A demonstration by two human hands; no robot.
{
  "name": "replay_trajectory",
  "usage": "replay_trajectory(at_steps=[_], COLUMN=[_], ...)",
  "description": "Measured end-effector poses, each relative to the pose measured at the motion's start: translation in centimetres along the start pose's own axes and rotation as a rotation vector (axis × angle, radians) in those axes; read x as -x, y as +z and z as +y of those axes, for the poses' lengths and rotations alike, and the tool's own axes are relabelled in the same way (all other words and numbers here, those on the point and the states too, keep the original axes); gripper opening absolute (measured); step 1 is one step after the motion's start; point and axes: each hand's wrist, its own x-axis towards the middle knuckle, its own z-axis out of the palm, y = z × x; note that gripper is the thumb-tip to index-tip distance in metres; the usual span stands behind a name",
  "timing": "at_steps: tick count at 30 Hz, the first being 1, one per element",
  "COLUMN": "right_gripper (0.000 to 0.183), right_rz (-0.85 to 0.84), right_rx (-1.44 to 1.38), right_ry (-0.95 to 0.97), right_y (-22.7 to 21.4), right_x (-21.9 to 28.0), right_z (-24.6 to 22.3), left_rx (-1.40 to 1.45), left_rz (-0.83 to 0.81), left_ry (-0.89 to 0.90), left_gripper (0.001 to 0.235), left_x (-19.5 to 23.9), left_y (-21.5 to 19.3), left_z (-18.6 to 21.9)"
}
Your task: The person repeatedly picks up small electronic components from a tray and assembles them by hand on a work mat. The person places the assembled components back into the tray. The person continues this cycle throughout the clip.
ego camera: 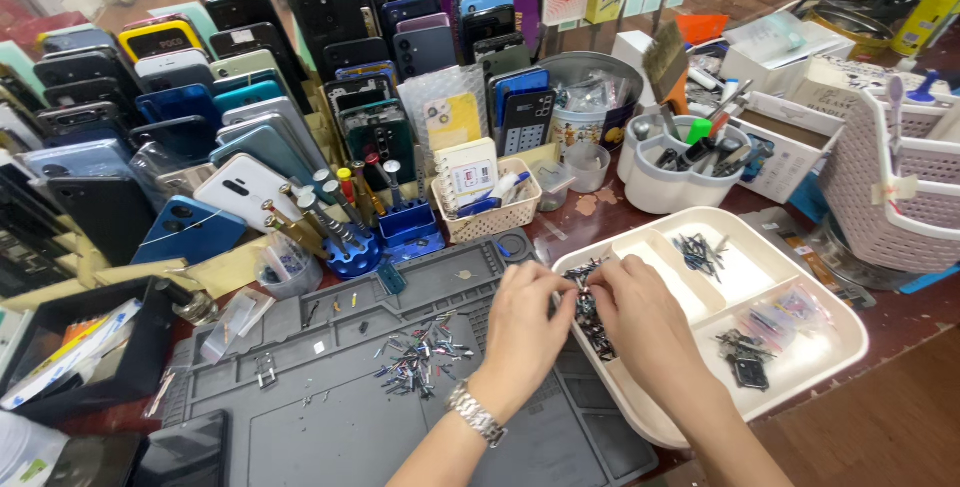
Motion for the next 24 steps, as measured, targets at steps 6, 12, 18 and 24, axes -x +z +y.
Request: replay_trajectory(at_steps=[6,12,18,24], right_gripper=[0.018,0.022,0.023,0.036], right_rz=[-0.205,-0.547,-0.595,-0.673], right_rx=[-0.265,-0.461,-0.379,-0.244], right_ry=[0.122,0.004,-0.17,-0.22], right_y=[1.9,6.3,9.3,10.1], right_x=[-0.6,-1.7,-2.4,-3.2], right_z=[-5.5,-8.5,-9.9,-11.5], left_rx=[-0.068,-0.023,-0.09,-0.151], left_rz=[0.122,-0.01,-0.166,-0.252], left_ry=[-0.059,-0.44,-0.39,-0.396], left_gripper=[0.012,0.019,0.019,0.028], left_x=[1.0,2.3,3.7,4.1], left_y=[-6.5,-12.9,-16.2,-16.8], left_z=[-3.2,-6.7,-8.9,-9.8])
